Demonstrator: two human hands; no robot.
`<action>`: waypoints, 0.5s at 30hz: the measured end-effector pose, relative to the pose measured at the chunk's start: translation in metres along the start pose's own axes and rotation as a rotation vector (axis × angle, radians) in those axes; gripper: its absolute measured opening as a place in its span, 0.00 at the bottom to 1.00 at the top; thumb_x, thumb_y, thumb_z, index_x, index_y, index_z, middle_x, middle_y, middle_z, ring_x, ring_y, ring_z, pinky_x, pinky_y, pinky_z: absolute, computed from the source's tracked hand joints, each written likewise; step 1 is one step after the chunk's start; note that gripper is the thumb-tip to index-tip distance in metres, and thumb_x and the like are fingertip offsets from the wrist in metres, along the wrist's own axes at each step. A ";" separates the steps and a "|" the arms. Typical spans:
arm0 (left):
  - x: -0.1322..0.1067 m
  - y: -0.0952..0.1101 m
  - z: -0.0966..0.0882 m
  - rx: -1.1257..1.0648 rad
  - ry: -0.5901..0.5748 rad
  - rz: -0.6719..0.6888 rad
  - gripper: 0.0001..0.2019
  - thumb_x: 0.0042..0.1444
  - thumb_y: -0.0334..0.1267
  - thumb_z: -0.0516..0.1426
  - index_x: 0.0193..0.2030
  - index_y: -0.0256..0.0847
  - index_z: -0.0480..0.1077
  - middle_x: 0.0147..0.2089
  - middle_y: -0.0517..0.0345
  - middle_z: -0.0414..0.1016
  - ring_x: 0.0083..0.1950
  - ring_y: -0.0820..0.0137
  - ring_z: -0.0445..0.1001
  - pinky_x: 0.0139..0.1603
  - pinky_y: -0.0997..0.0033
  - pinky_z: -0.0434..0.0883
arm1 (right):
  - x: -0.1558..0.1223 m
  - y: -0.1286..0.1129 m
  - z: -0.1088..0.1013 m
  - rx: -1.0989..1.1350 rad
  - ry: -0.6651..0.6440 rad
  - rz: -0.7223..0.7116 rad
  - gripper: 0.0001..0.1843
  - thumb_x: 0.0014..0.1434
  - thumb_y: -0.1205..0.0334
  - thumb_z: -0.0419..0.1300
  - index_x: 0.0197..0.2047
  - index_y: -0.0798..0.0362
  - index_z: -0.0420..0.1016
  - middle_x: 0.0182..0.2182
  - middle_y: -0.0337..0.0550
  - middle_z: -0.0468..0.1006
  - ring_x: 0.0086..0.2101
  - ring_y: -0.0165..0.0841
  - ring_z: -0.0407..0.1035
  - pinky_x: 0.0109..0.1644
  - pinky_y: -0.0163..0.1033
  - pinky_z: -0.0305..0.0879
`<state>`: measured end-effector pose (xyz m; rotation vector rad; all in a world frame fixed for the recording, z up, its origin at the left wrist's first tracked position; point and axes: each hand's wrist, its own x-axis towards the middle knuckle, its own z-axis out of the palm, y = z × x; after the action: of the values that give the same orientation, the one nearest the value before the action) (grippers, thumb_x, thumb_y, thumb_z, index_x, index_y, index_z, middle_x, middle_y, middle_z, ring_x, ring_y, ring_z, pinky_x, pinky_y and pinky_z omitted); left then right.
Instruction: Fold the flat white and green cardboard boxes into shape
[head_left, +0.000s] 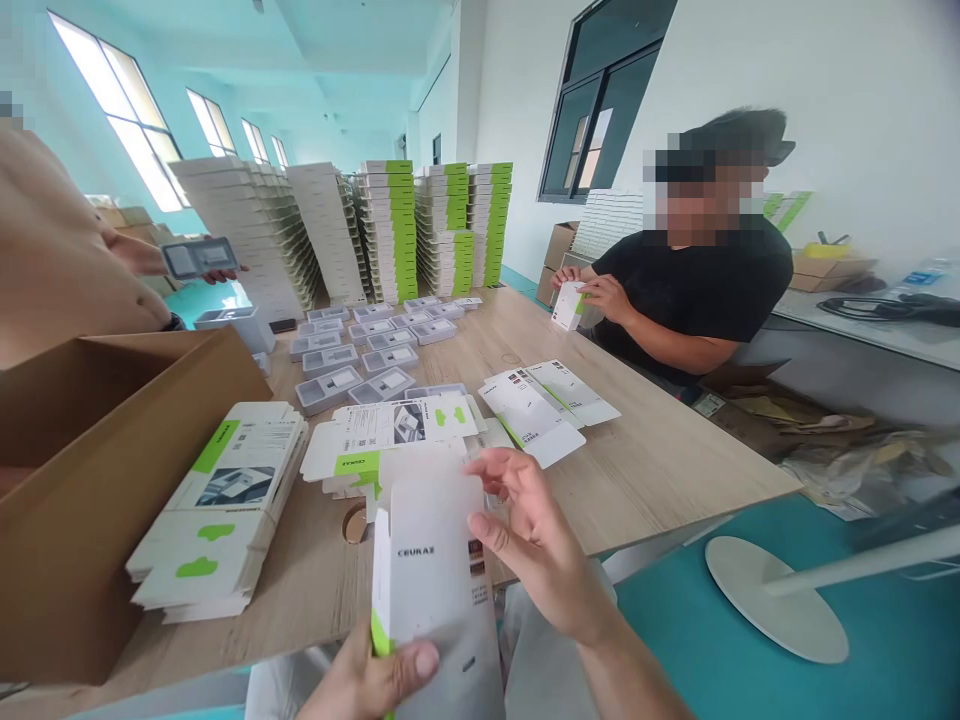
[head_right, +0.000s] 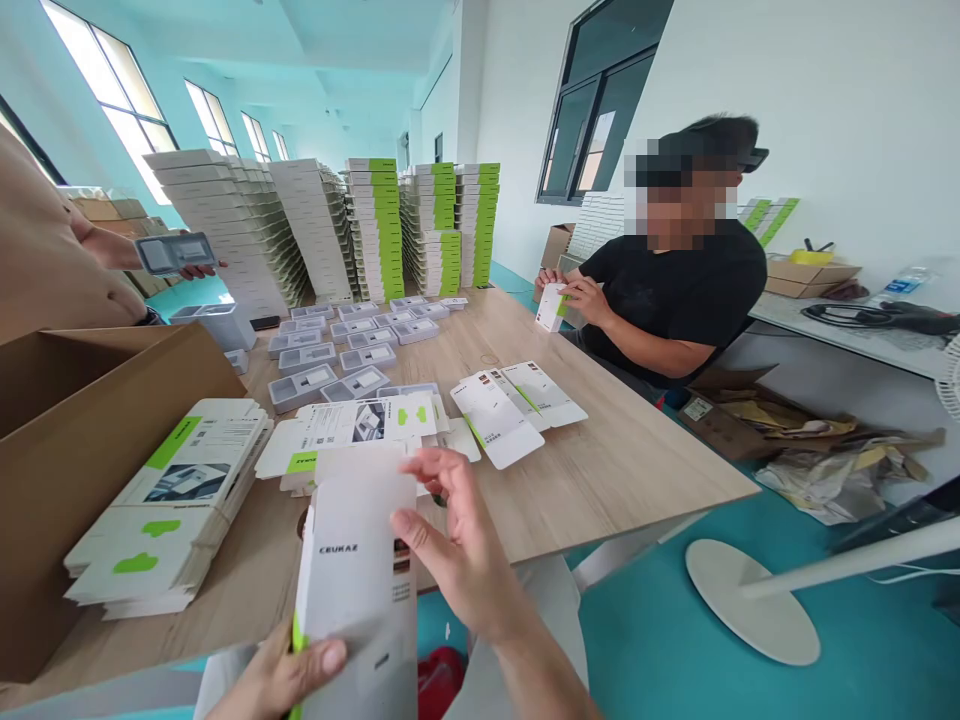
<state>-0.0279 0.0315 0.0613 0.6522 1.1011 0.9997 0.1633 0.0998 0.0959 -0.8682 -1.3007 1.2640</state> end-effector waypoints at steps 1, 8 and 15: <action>0.002 0.004 0.004 -0.027 0.007 -0.014 0.41 0.31 0.63 0.78 0.52 0.40 0.84 0.44 0.41 0.89 0.54 0.38 0.84 0.61 0.40 0.77 | -0.005 0.006 0.005 0.032 0.057 0.020 0.28 0.65 0.43 0.69 0.63 0.40 0.71 0.60 0.45 0.78 0.59 0.41 0.73 0.60 0.46 0.72; 0.017 -0.012 0.001 0.281 0.222 0.168 0.39 0.46 0.74 0.66 0.43 0.36 0.86 0.37 0.45 0.90 0.44 0.46 0.86 0.49 0.54 0.81 | -0.035 0.035 0.033 0.163 0.046 0.412 0.33 0.62 0.28 0.63 0.46 0.51 0.86 0.40 0.48 0.87 0.47 0.49 0.80 0.50 0.48 0.78; 0.016 -0.014 0.009 0.378 0.349 0.255 0.37 0.49 0.76 0.61 0.32 0.37 0.83 0.28 0.51 0.85 0.37 0.52 0.83 0.38 0.63 0.79 | -0.033 0.036 0.036 0.020 0.136 0.262 0.33 0.62 0.27 0.62 0.50 0.48 0.86 0.51 0.49 0.86 0.56 0.48 0.75 0.66 0.47 0.67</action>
<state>-0.0126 0.0402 0.0456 0.9643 1.5644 1.1627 0.1274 0.0677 0.0591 -1.1183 -1.0903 1.3907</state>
